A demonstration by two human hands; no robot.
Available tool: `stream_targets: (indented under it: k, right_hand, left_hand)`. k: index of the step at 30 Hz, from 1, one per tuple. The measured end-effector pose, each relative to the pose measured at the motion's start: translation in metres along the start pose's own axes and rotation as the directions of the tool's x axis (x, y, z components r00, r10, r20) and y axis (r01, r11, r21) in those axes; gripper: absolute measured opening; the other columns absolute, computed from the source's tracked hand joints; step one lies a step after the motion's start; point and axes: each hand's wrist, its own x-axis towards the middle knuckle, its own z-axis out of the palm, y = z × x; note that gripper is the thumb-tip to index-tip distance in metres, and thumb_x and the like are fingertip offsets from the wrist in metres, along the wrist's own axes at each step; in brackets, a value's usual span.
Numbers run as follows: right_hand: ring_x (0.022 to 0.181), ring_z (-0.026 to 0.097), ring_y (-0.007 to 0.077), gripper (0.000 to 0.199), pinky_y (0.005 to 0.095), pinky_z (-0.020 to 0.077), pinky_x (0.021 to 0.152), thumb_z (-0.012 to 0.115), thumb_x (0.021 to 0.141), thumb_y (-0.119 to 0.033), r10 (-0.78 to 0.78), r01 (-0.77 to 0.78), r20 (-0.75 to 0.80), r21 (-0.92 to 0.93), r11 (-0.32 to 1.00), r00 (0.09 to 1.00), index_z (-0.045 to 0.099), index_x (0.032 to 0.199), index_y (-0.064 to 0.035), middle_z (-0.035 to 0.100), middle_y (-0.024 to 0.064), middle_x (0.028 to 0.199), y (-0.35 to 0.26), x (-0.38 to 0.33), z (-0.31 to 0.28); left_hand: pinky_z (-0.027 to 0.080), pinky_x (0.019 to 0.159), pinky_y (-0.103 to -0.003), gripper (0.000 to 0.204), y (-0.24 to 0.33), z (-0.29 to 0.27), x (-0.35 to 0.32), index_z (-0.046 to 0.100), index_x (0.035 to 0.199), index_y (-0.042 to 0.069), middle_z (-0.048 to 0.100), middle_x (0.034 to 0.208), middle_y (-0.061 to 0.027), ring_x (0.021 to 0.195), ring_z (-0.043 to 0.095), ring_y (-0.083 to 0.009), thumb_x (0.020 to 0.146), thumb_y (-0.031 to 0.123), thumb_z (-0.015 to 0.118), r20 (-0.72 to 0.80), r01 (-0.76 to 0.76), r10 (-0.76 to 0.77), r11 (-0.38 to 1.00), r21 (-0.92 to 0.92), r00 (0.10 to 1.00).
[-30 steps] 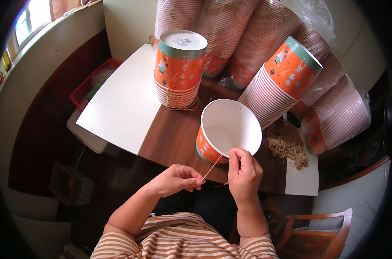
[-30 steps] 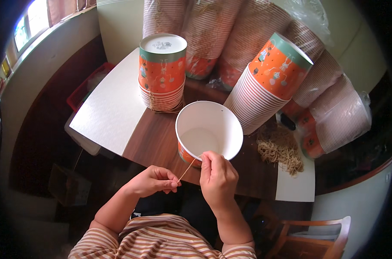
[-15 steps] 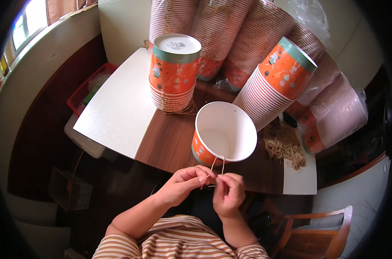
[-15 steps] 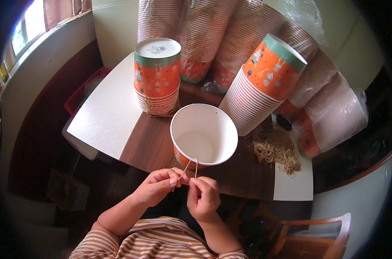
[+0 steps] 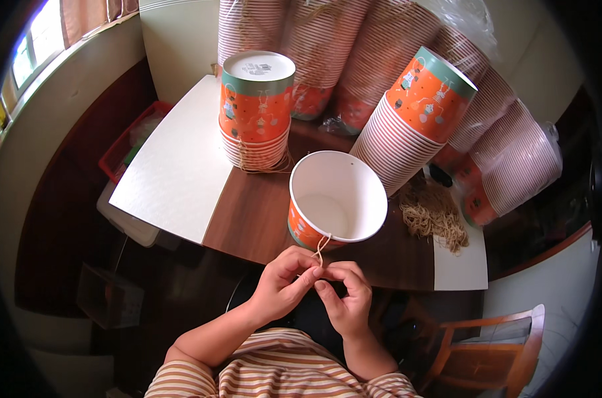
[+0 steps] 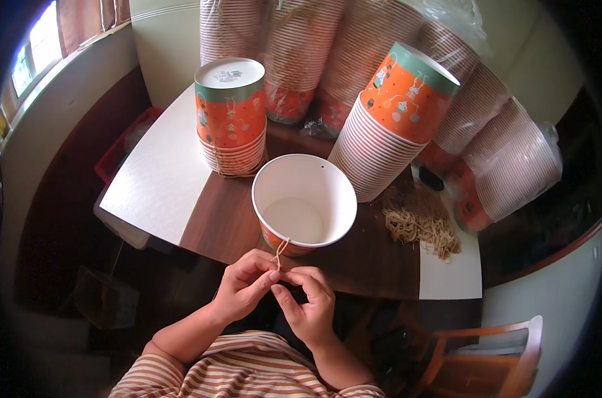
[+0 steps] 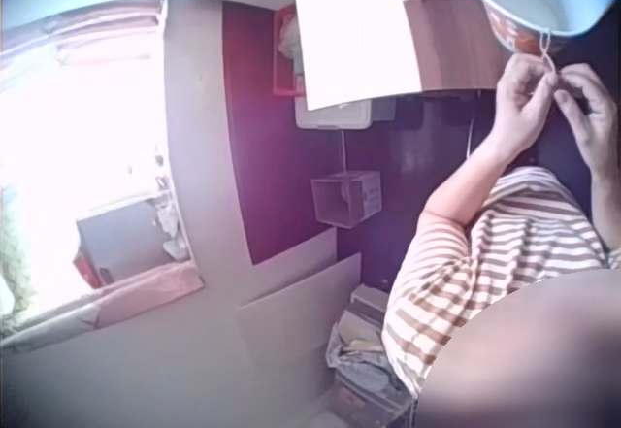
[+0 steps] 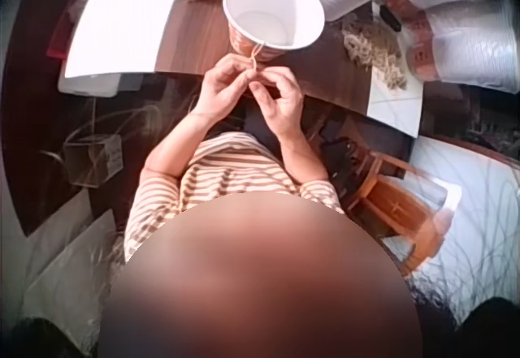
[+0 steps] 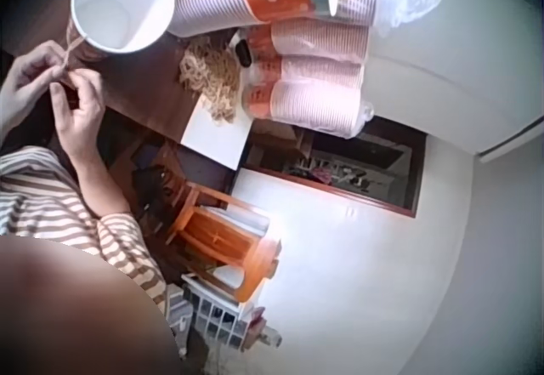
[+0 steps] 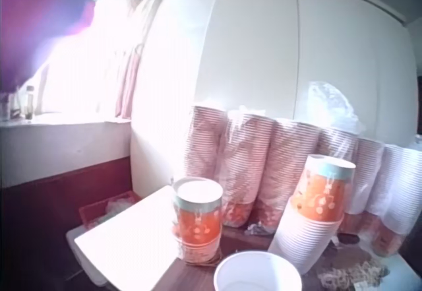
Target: Bundling stacks of paper cups together using rubber bands for manufacturing.
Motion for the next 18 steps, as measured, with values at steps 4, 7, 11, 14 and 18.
stream_targets:
  k: [4, 7, 11, 14, 18]
  right_hand:
    - [0.072, 0.058, 0.0129, 0.013, 0.0244, 0.0475, 0.068, 0.070, 0.083, -0.011, 0.212, -0.217, 0.048, 0.236, 0.947, 0.976, 0.065, 0.089, 0.0006, 0.063, 0.0062, 0.082, 0.003, 0.000, 0.004]
    - [0.072, 0.058, 0.0097, 0.012, 0.0227, 0.0471, 0.067, 0.068, 0.085, -0.008, 0.335, -0.367, 0.151, 0.405, 0.837, 0.930, 0.065, 0.091, 0.0010, 0.065, 0.0033, 0.082, 0.009, -0.006, 0.005]
    - [0.075, 0.058, 0.0085, 0.014, 0.0217, 0.0461, 0.071, 0.066, 0.086, -0.009, 0.458, -0.542, 0.327, 0.681, 0.492, 0.827, 0.066, 0.097, 0.0005, 0.066, 0.0025, 0.087, 0.007, -0.006, 0.007]
    - [0.079, 0.059, 0.0090, 0.017, 0.0209, 0.0446, 0.072, 0.065, 0.087, -0.012, 0.459, -0.581, 0.403, 0.728, 0.362, 0.791, 0.066, 0.100, -0.0005, 0.067, 0.0046, 0.089, 0.017, -0.010, 0.008]
    - [0.078, 0.057, 0.0117, 0.018, 0.0239, 0.0449, 0.071, 0.062, 0.087, -0.012, 0.489, -0.604, 0.433, 0.748, 0.275, 0.758, 0.066, 0.101, -0.0008, 0.066, 0.0058, 0.088, 0.019, -0.012, 0.009]
  left_hand:
    - [0.043, 0.076, -0.025, 0.009, -0.004, -0.004, 0.001, 0.061, 0.090, -0.001, 0.056, 0.093, -0.0058, 0.085, 0.052, -0.0121, 0.089, 0.008, 0.062, -0.023, -0.006, 0.007, 0.999, 0.048, 1.000]
    - [0.043, 0.074, -0.024, 0.010, -0.004, -0.006, 0.000, 0.064, 0.090, -0.001, 0.054, 0.092, -0.0052, 0.083, 0.051, -0.0122, 0.089, 0.009, 0.063, -0.015, 0.031, -0.030, 0.999, 0.039, 0.999]
    - [0.048, 0.069, -0.024, 0.012, 0.000, -0.004, 0.002, 0.066, 0.089, -0.002, 0.053, 0.092, -0.0049, 0.083, 0.053, -0.0124, 0.087, 0.010, 0.065, -0.015, 0.150, -0.152, 0.984, -0.101, 0.988]
    - [0.053, 0.064, -0.025, 0.013, 0.000, -0.003, 0.002, 0.067, 0.088, -0.003, 0.052, 0.093, -0.0054, 0.078, 0.055, -0.0139, 0.087, 0.010, 0.065, 0.003, 0.226, -0.233, 0.939, -0.259, 0.972]
    - [0.053, 0.065, -0.026, 0.013, -0.003, -0.002, 0.001, 0.067, 0.089, -0.003, 0.052, 0.092, -0.0059, 0.071, 0.057, -0.0146, 0.088, 0.009, 0.063, 0.011, 0.275, -0.290, 0.894, -0.353, 0.957]
